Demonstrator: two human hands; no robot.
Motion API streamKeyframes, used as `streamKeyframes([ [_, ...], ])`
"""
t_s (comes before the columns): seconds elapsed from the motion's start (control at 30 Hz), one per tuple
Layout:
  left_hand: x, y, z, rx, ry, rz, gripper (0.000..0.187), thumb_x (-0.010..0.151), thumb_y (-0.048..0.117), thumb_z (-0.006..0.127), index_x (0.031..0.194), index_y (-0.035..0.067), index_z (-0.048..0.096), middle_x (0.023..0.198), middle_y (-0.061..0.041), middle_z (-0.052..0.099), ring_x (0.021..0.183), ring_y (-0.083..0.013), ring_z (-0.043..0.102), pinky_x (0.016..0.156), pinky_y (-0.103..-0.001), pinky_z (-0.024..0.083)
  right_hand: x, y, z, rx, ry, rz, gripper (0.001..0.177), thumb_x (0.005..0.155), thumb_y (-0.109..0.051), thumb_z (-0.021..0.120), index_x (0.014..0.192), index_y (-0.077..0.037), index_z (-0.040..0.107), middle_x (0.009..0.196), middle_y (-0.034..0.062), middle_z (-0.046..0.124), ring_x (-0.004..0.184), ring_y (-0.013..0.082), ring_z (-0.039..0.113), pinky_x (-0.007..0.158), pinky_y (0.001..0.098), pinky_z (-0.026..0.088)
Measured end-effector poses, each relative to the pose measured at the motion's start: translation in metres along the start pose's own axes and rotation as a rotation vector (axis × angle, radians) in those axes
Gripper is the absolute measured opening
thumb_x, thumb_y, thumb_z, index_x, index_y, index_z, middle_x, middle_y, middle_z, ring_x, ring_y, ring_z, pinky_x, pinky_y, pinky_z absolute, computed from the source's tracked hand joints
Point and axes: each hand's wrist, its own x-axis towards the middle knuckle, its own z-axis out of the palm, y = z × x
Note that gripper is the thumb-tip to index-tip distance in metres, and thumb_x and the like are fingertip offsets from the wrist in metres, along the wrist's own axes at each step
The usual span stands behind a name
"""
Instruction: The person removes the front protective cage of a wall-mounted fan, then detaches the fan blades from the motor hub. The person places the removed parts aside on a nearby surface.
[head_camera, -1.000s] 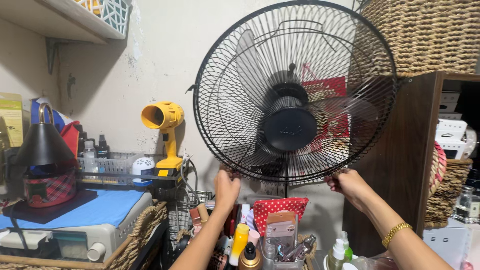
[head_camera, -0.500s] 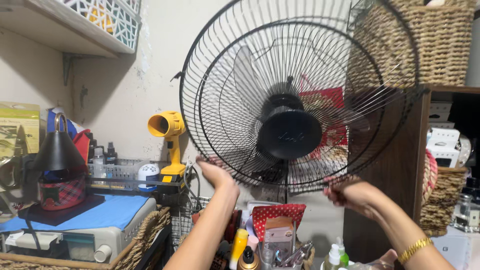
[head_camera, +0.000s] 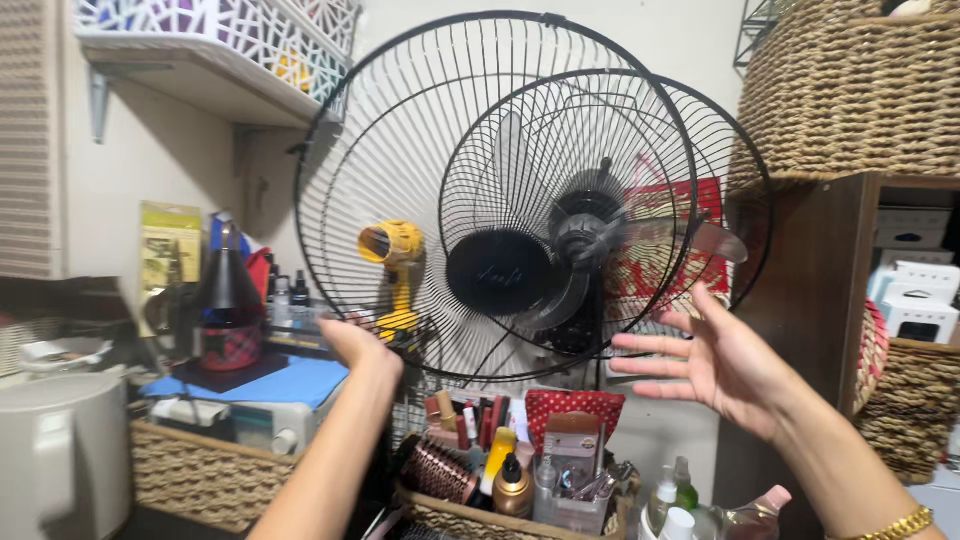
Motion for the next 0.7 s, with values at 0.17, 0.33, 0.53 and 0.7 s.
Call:
streamKeyframes([
  [0.17,0.001,0.073,-0.024,0.023,-0.197,0.172,0.047,0.102,0.059,0.038,0.090,0.015,0.052,0.075,0.003,0.050,0.065,-0.0124,0.047,0.060,-0.032,0.038,-0.040,-0.021,0.037,0.115,-0.207,0.045,0.110,0.086,-0.083,0.011,0.154,0.002,-0.001,0.136,0.0423,0.058,0.118,0.0486,0.065,0.083,0.0492,0.058],
  [0.33,0.017,0.136,-0.058,0.015,-0.495,0.255,0.052,0.106,0.058,0.039,0.101,0.008,0.054,0.085,-0.003,0.056,0.077,-0.0170,0.053,0.072,-0.036,0.044,-0.063,-0.021,0.056,0.348,-0.002,0.241,0.111,0.096,-0.081,0.011,0.149,0.008,-0.031,0.147,0.0566,0.040,0.134,0.0616,0.046,0.096,0.0487,0.047],
  [0.53,0.011,0.189,-0.083,-0.009,-0.858,0.154,0.060,0.111,0.056,0.041,0.115,-0.001,0.057,0.098,-0.010,0.063,0.091,-0.0226,0.061,0.087,-0.041,0.052,-0.047,0.010,0.059,0.616,-0.257,0.323,0.086,0.106,-0.046,0.039,0.133,0.033,0.021,0.132,0.0658,0.041,0.122,0.0658,0.053,0.088,0.0455,0.056],
  [0.7,-0.052,0.260,-0.089,0.333,-0.768,-0.152,0.063,0.108,0.060,0.041,0.142,0.010,0.058,0.108,-0.011,0.065,0.102,-0.0280,0.062,0.091,-0.053,0.052,-0.049,0.048,0.062,0.427,-0.246,0.051,0.079,0.091,-0.033,0.041,0.152,0.012,0.017,0.141,0.0460,0.043,0.116,0.0648,0.057,0.094,0.0634,0.054],
])
